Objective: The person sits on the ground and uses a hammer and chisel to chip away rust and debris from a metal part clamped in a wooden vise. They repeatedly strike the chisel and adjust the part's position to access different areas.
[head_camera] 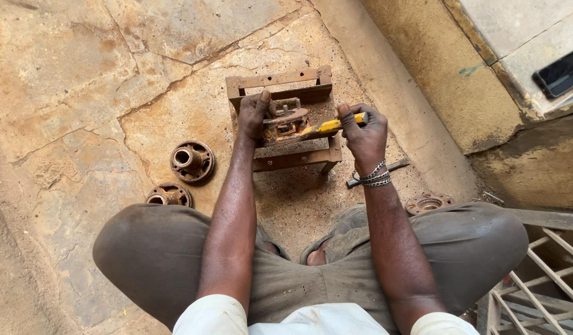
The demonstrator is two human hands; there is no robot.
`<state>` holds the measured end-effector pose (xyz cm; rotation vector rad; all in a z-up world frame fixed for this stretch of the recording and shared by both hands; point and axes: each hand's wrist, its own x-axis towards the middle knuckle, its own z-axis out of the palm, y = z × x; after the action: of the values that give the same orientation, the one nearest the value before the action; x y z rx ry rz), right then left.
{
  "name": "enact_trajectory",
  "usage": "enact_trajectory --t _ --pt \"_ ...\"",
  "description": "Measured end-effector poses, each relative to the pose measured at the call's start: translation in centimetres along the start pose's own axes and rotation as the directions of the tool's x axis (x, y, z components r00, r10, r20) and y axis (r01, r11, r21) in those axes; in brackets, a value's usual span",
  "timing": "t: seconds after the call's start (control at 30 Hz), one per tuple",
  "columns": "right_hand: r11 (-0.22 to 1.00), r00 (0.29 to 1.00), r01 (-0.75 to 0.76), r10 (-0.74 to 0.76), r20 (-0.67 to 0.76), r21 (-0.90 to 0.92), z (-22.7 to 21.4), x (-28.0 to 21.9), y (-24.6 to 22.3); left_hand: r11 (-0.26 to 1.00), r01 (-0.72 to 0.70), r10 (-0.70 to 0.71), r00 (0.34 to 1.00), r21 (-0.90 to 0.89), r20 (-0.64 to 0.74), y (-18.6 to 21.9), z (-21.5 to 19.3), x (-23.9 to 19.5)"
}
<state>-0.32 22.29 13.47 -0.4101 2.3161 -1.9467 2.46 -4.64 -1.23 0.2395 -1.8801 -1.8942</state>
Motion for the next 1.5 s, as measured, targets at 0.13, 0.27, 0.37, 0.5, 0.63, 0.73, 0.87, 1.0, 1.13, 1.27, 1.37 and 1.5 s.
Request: enact_trajectory --t 0.13,0.27,0.37,0.5,0.63,0.73,0.87,1.0,1.13,1.27,1.37,1.5 --pt "0.99 0.994 -0.109 0.11 -0.003 0.09 0.6 -0.1 0.4 0.988 -0.012 0.022 0.998 0.155 -0.059 0.1 0.3 -0.2" --pt "0.995 0.996 -0.038 0.031 0.078 0.09 -0.2 -0.4 -0.1 0.945 -0.016 0.04 0.997 0.325 -0.065 1.7 1.3 -0.2" --pt "1.0 0.993 0.012 -0.015 0.117 0.027 -0.6 -0.7 0.0 0.928 0.076 -0.058 0.996 0.364 -0.061 2.9 2.3 -0.6" --pt "0.991 0.982 0.037 -0.059 0.177 0.127 -1.1 -0.8 0.8 0.8 -0.051 0.086 0.996 0.598 -0.031 3.5 3.9 -1.0" --pt "0.998 0.997 0.044 -0.047 0.058 0.055 -2.2 -1.2 0.4 0.79 -0.107 0.157 0.987 0.603 -0.031 3.1 4.7 -1.1" --pt "0.981 0.982 0.187 -0.186 -0.04 0.044 -1.9 -1.6 -0.1 0.795 -0.1 0.161 0.986 0.598 -0.049 1.9 4.5 -1.1" --pt "0.961 0.957 0.278 -0.278 -0.081 -0.012 0.7 -1.3 0.2 0.67 0.002 0.029 0.999 0.742 -0.029 0.6 4.7 -0.9" --pt "0.931 0.98 0.201 -0.187 0.074 -0.305 2.8 -0.4 1.7 0.717 -0.095 0.107 0.994 0.691 0.026 0.3 4.6 -1.1" --pt "0.861 0.929 0.346 -0.37 0.007 -0.373 2.3 -0.3 2.3 0.766 -0.245 0.274 0.961 0.594 0.043 0.0 4.3 -1.5" --pt "0.915 0.978 0.209 -0.201 0.057 -0.345 1.8 -0.2 1.2 0.734 -0.275 0.324 0.945 0.621 0.036 0.9 4.4 -0.9" --pt "0.942 0.961 0.277 -0.275 0.037 -0.189 2.4 -0.2 0.7 0.657 -0.037 -0.007 0.998 0.753 0.055 1.7 4.3 -0.6" --pt "0.891 0.947 0.321 -0.311 0.083 -0.322 2.0 -0.9 0.9 0.762 -0.138 0.13 0.99 0.633 0.059 2.0 4.7 -0.9"
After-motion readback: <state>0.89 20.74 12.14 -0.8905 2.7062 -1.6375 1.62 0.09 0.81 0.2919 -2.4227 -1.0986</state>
